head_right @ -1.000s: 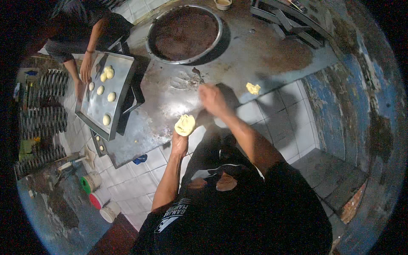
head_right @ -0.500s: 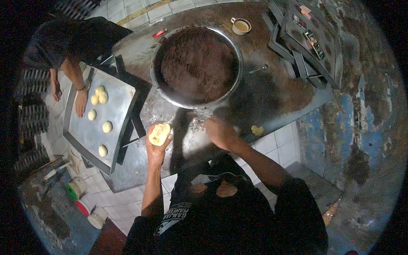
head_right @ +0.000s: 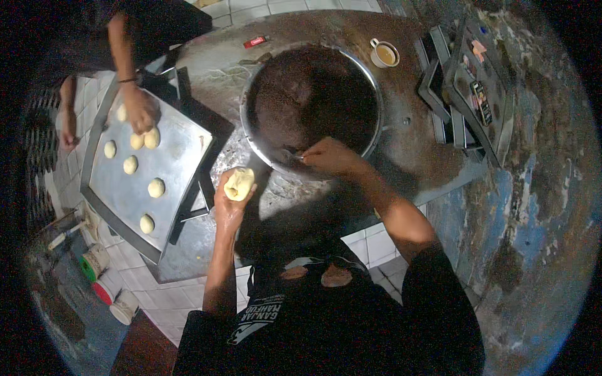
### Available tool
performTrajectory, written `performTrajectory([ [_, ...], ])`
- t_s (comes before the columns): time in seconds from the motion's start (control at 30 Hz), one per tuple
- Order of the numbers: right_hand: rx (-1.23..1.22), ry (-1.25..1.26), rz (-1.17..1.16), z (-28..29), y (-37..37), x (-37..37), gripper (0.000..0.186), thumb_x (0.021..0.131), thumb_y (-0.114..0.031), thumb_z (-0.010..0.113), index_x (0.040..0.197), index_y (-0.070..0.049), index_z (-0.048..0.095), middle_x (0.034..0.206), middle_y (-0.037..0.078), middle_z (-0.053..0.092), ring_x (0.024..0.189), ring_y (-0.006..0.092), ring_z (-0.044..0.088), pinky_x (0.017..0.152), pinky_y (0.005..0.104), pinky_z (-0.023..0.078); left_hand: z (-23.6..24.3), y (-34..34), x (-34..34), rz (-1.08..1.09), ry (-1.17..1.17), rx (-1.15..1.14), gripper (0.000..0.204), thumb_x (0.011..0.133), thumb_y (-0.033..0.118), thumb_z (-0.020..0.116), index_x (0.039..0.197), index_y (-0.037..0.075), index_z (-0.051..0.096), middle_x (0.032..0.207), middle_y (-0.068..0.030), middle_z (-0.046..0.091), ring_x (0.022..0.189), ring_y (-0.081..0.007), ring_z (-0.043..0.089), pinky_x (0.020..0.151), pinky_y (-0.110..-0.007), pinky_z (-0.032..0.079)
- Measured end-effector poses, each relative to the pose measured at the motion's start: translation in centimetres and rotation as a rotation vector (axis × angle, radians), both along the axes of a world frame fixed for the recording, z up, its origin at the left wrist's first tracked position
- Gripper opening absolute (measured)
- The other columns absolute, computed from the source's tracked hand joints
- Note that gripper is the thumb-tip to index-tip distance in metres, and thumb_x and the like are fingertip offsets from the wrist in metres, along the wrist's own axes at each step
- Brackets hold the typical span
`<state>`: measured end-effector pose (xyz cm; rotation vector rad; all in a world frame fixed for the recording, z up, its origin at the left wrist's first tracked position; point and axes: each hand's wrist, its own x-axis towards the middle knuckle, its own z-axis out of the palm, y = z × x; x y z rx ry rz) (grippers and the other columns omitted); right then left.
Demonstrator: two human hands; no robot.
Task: The person fills dough with a chocolate mixture using a spoon and then rolls the dough into buns by hand, placing them onto metal trays.
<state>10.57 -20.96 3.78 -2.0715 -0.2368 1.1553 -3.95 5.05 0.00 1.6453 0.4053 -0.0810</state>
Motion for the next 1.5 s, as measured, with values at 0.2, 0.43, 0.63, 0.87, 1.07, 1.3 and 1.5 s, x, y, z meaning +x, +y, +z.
performTrajectory([
  [0.2,0.336,-0.192,-0.244,1.4,0.2,-6.7,0.029,0.096,-0.016,0.066,0.119,0.002,0.069,0.076,0.004,0.064,0.066,0.0107,0.059,0.059,0.0263,0.048,-0.9,-4.0,1.5,0.081,-0.175,0.092,0.053,0.087,0.011,0.078,0.129,0.002,0.048,0.111,-0.0150,0.068,0.101,-0.0225,0.068,0.088,-0.035,0.053],
  [0.43,0.048,-0.951,0.102,-0.7,-0.2,-19.2,0.046,0.090,-0.008,0.058,0.136,-0.004,0.056,0.114,0.019,0.065,0.086,0.0386,0.069,0.070,0.0463,0.057,1.3,-7.1,0.2,-0.134,-0.079,0.641,0.047,0.087,0.010,0.070,0.127,0.011,0.046,0.095,-0.0251,0.069,0.089,-0.0472,0.067,0.073,-0.053,0.051],
  [0.63,0.129,-1.042,-0.047,-3.8,-5.4,-21.0,0.037,0.089,-0.013,0.070,0.122,-0.001,0.062,0.102,0.016,0.066,0.089,0.0327,0.067,0.084,0.0343,0.053,-2.1,-8.0,-6.1,0.025,-0.063,-0.137,0.055,0.085,-0.002,0.065,0.137,0.008,0.049,0.120,-0.0034,0.062,0.110,-0.0170,0.059,0.091,-0.031,0.048],
  [0.87,0.270,-0.599,-0.164,3.7,-4.7,-22.7,0.055,0.091,-0.005,0.066,0.142,0.000,0.045,0.107,0.014,0.069,0.098,0.0262,0.068,0.091,0.0322,0.052,1.8,-16.3,-13.2,-0.141,-0.199,-0.271,0.068,0.078,0.001,0.081,0.132,0.008,0.042,0.115,-0.0032,0.057,0.107,-0.0151,0.055,0.094,-0.030,0.047],
  [1.07,0.652,-0.606,-0.395,5.7,-9.1,-27.3,0.044,0.092,0.000,0.053,0.135,-0.007,0.057,0.133,0.021,0.061,0.126,0.0339,0.057,0.109,0.0409,0.043,5.3,-18.4,-16.2,-0.027,-0.026,-0.651,0.056,0.082,0.007,0.080,0.130,0.008,0.051,0.114,-0.0036,0.062,0.102,-0.0156,0.061,0.090,-0.030,0.051],
  [1.3,0.455,-1.171,-0.146,6.2,-9.7,-31.2,0.034,0.087,-0.002,0.063,0.120,-0.004,0.062,0.125,0.016,0.066,0.112,0.0349,0.061,0.099,0.0431,0.044,9.2,-21.0,-20.0,-0.054,-0.088,-0.745,0.035,0.089,0.013,0.075,0.119,0.009,0.059,0.106,-0.0010,0.064,0.098,-0.0122,0.059,0.084,-0.028,0.046],
  [1.5,0.761,-0.450,-0.675,4.9,-9.7,-33.3,0.055,0.088,-0.007,0.072,0.135,-0.003,0.043,0.105,0.008,0.068,0.103,0.0180,0.060,0.092,0.0365,0.048,13.0,-22.4,-22.0,-0.018,-0.259,0.002,0.036,0.104,0.029,0.056,0.127,0.002,0.064,0.106,-0.0055,0.069,0.091,-0.0125,0.059,0.083,-0.026,0.045],
])
